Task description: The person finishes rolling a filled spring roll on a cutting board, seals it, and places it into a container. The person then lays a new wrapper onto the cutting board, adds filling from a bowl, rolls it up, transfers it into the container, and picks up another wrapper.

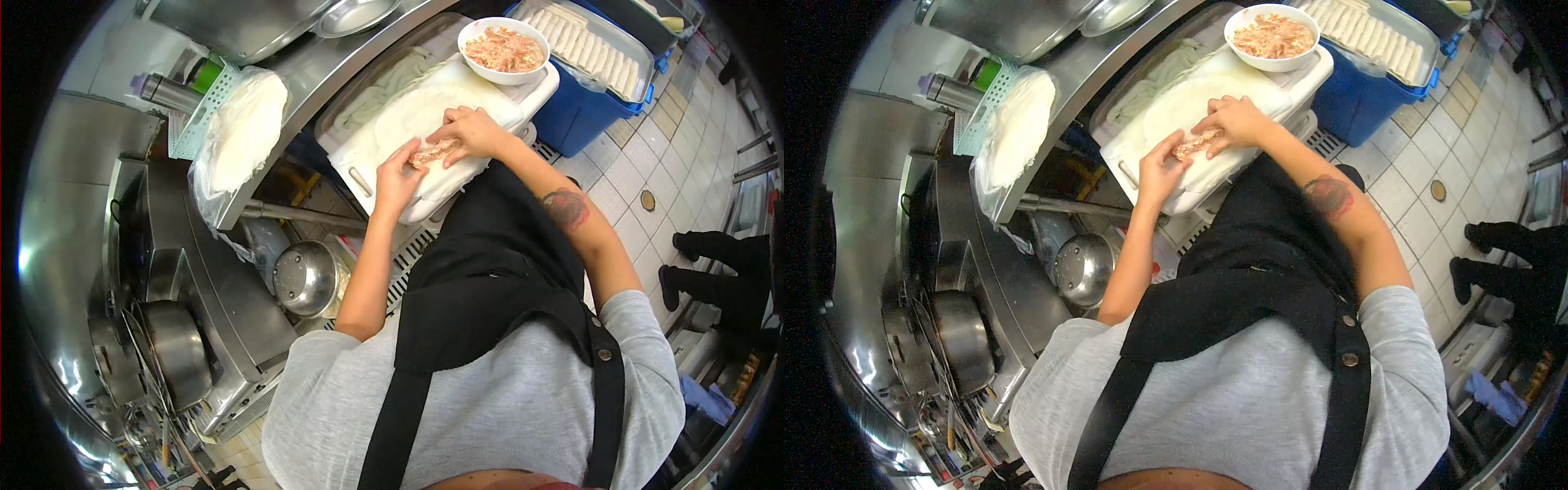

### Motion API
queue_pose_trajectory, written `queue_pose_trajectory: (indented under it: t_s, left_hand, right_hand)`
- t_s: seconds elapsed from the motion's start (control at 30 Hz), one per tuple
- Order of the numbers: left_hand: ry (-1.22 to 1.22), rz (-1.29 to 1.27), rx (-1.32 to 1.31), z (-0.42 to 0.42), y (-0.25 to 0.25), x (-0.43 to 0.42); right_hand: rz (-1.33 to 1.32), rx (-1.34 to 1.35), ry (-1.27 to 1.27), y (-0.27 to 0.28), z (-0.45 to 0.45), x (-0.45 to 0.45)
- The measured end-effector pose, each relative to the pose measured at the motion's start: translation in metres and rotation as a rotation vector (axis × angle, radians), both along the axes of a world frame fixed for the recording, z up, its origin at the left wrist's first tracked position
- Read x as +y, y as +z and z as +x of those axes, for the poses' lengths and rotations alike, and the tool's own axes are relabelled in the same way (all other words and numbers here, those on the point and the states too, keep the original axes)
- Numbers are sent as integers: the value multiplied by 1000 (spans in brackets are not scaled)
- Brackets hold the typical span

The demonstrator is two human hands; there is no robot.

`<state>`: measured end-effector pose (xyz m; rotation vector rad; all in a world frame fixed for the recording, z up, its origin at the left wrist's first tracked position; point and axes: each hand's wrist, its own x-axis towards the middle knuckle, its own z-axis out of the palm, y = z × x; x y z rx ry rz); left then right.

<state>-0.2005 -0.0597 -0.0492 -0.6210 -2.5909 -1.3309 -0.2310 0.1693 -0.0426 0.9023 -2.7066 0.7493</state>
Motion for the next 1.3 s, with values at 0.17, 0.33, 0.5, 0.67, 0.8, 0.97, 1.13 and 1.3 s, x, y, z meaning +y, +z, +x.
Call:
queue_pose_trajectory:
  t_s: [0.17, 0.33, 0.5, 0.67, 0.8, 0.97, 1.13, 1.3]
  left_hand:
    - [84, 46, -110, 8, -3, -1]
    - [104, -1, 91, 12, -8, -4]
    - [107, 24, 157, 19, 8, 2]
    - [143, 157, -161, 10, 8, 12]
    - [148, 178, -34, -1, -5, 9]
    - [48, -95, 83, 3, -2, 6]
    - [63, -405, 154, 1, -2, 17]
    - [83, -492, 180, -2, 1, 19]
  right_hand:
    - [-4, 85, -61, -23, -1, -18]
    - [-40, 23, -42, -3, 7, -10]
    - [-560, -332, 169, -11, -13, 14]
    - [-532, -317, 138, -19, -16, 11]
    - [-463, -231, 72, -13, -8, 9]
    - [-447, -247, 115, -4, -5, 8]
    - [-119, -109, 7, -12, -6, -3]
    - [-234, -105, 123, -19, -18, 27]
